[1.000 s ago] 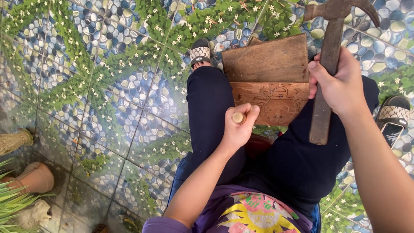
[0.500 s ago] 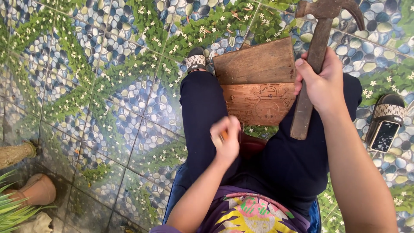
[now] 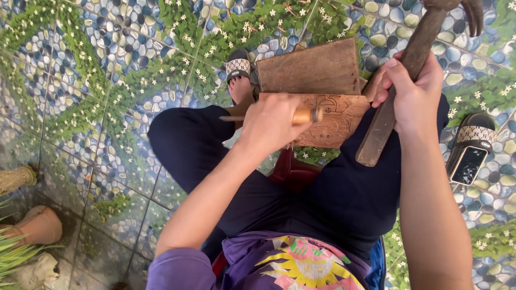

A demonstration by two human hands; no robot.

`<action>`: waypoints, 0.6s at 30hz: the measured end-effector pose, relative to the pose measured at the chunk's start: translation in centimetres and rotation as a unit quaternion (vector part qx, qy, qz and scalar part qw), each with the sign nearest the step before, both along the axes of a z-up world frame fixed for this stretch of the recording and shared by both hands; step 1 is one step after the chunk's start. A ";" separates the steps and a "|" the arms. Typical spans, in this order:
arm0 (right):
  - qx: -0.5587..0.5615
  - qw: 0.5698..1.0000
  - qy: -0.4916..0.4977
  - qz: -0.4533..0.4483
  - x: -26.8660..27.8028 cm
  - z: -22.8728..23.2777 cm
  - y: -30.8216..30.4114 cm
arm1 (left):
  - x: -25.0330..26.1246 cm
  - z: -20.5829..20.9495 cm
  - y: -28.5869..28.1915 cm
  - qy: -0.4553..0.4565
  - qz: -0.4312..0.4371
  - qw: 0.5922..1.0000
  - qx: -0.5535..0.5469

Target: The person is carving a design into a piece of wood using a hammer and a chisel-like tool while sitting on the floor.

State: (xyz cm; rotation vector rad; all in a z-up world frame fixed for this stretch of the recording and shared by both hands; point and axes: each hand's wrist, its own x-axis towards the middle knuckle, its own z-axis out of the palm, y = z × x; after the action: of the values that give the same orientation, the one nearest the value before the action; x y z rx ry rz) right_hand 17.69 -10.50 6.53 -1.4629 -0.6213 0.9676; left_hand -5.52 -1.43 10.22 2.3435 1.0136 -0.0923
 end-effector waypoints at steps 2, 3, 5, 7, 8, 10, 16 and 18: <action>-0.020 1.000 -0.003 -0.016 0.2 0.1 0.2 | -0.7 -2.9 -1.0 0.156 -0.023 0.987 -0.012; -0.023 1.000 0.000 -0.020 0.3 0.1 0.1 | -1.4 -4.8 -1.9 0.206 -0.026 0.978 -0.021; -0.041 0.999 0.010 -0.019 0.9 -1.1 0.1 | -2.3 -7.4 -3.2 0.262 -0.029 0.963 -0.046; 0.052 0.998 -0.022 0.024 1.9 -3.1 -0.3 | -2.6 -8.8 -4.4 0.231 0.014 0.973 -0.012; 0.038 0.999 -0.016 0.027 1.4 -3.1 -1.6 | -3.4 -8.5 -5.8 0.236 0.014 0.971 -0.027; 0.046 0.997 -0.043 0.053 1.7 -2.5 -1.0 | -3.4 -7.8 -4.8 0.222 0.040 0.972 -0.070; 0.036 0.998 -0.031 0.034 1.8 -2.4 -1.8 | -3.8 -10.1 -6.3 0.214 0.005 0.976 -0.048; 0.028 1.000 -0.012 0.009 1.3 -2.0 -2.3 | -4.2 -10.3 -6.3 0.204 -0.027 0.978 -0.043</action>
State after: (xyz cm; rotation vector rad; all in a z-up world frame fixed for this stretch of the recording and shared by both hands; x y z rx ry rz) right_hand 19.03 -12.76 4.57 -1.4232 -0.6743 0.9409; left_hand -9.70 -7.73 -0.12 2.3219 1.1081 -0.6464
